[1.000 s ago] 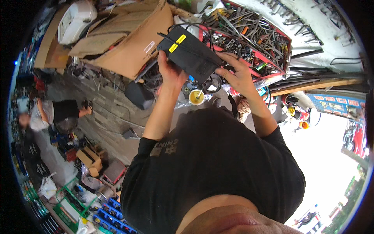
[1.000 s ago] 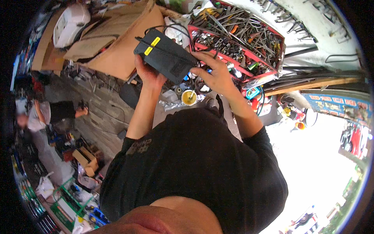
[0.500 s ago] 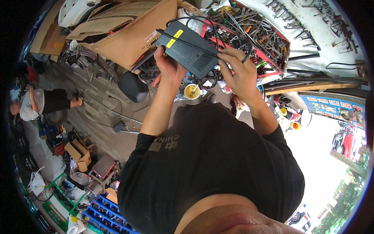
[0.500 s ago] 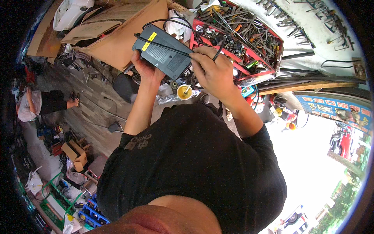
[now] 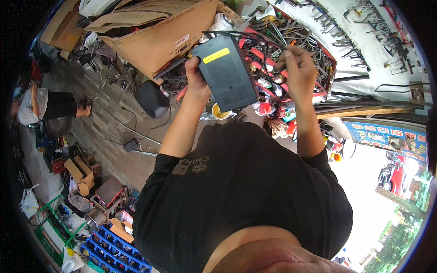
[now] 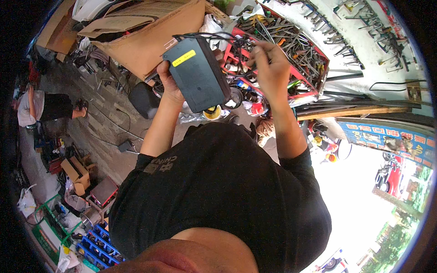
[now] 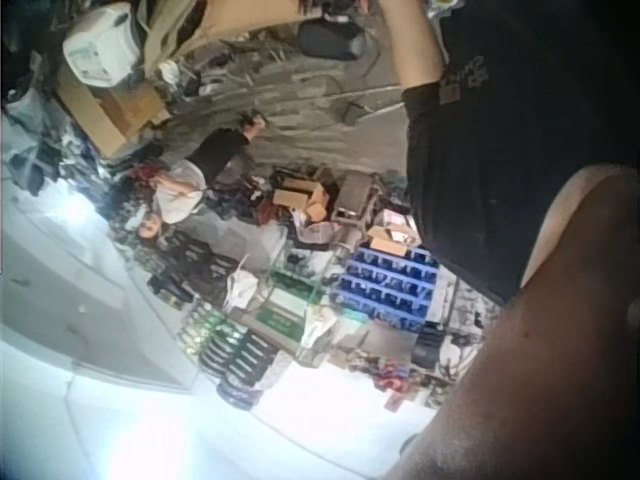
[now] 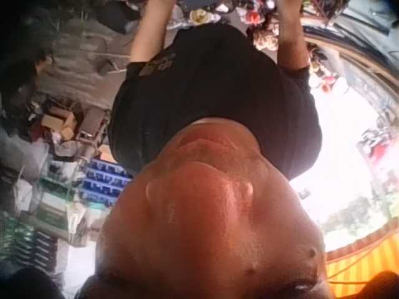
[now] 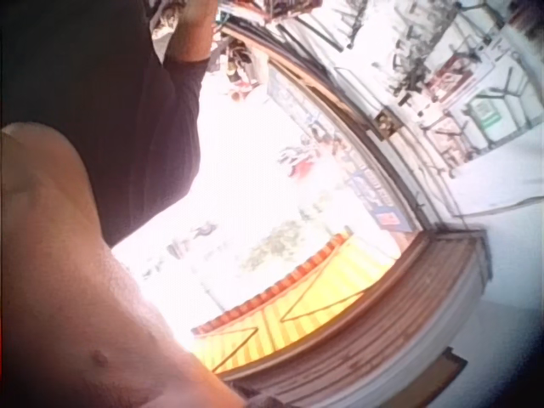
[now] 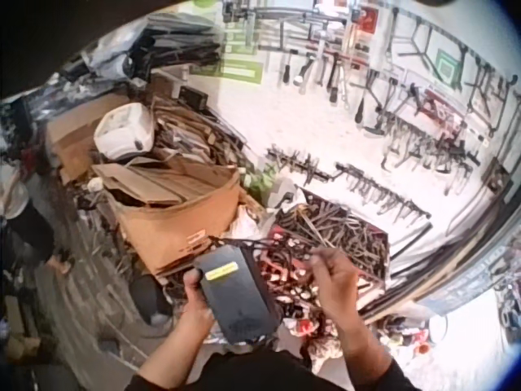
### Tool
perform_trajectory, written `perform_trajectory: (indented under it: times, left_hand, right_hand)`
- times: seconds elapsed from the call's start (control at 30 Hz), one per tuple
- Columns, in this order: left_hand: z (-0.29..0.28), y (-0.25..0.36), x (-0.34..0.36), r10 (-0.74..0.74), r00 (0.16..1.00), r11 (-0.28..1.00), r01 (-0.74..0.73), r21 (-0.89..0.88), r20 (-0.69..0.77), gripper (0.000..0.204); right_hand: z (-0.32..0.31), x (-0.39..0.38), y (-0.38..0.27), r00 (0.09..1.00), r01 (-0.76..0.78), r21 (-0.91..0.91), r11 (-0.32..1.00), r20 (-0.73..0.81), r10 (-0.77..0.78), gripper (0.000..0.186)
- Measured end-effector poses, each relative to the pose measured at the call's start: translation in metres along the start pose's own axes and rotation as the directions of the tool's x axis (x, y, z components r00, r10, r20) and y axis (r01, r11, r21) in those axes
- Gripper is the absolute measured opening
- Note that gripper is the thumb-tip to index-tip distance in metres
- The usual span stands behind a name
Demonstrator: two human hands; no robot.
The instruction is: The person unpacks a wrapped item, then sits on the floor to connect wires to a set of batteries. They then retrieve a black electronic device, cut its cable with scissors, and use a screwdriver to adjust the device.
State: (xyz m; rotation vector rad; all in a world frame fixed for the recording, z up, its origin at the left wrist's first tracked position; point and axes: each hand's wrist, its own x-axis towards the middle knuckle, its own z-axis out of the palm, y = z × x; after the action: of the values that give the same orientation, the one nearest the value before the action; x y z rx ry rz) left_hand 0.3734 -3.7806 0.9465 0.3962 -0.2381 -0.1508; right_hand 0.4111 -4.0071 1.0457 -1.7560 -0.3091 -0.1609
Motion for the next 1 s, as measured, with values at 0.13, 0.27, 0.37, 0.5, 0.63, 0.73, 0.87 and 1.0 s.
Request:
perform_trajectory:
  times: [0.13, 0.27, 0.37, 0.5, 0.63, 0.73, 0.87, 1.0]
  left_hand:
    - [0.005, 0.0, -0.017, -0.042, 0.998, 0.992, 0.037, -0.119, -0.046, 0.079]
    - [0.004, -0.004, -0.037, -0.084, 0.996, 0.994, 0.081, -0.074, -0.041, 0.072]
    - [0.008, -0.003, -0.054, -0.152, 0.986, 0.98, 0.142, -0.135, -0.063, 0.071]
    - [0.016, -0.006, -0.063, -0.154, 0.985, 0.976, 0.165, -0.146, 0.083, 0.072]
    - [0.032, 0.001, -0.073, -0.061, 0.981, 0.958, 0.109, 0.264, -0.184, 0.06]
    - [0.032, 0.006, -0.079, 0.134, 0.953, 0.907, -0.008, 0.421, -0.272, 0.055]
    - [0.04, 0.019, -0.091, 0.177, 0.932, 0.95, -0.078, 0.301, -0.317, 0.054]
    - [0.045, 0.02, -0.083, 0.185, 0.928, 0.983, -0.179, 0.049, -0.324, 0.051]
  right_hand:
    - [-0.001, 0.032, 0.015, 0.992, 0.084, 0.118, 0.989, -0.106, -0.071, 0.022]
    - [-0.015, 0.075, 0.042, 0.984, 0.047, 0.194, 0.98, -0.177, -0.013, 0.022]
    - [-0.016, 0.094, 0.054, 0.99, 0.062, 0.108, 0.992, -0.134, -0.048, 0.024]
    - [-0.005, 0.102, 0.091, 0.997, -0.072, 0.025, 0.997, -0.01, 0.073, 0.027]
    - [0.018, 0.081, 0.111, 0.959, -0.255, 0.015, 0.967, 0.13, 0.251, 0.033]
    - [0.03, 0.06, 0.118, 0.887, -0.34, -0.019, 0.94, 0.324, 0.328, 0.034]
    - [0.048, 0.033, 0.107, 0.705, -0.248, -0.32, 0.914, 0.588, 0.397, 0.038]
    - [0.06, 0.016, 0.129, 0.52, -0.099, -0.263, 0.96, 0.809, 0.275, 0.033]
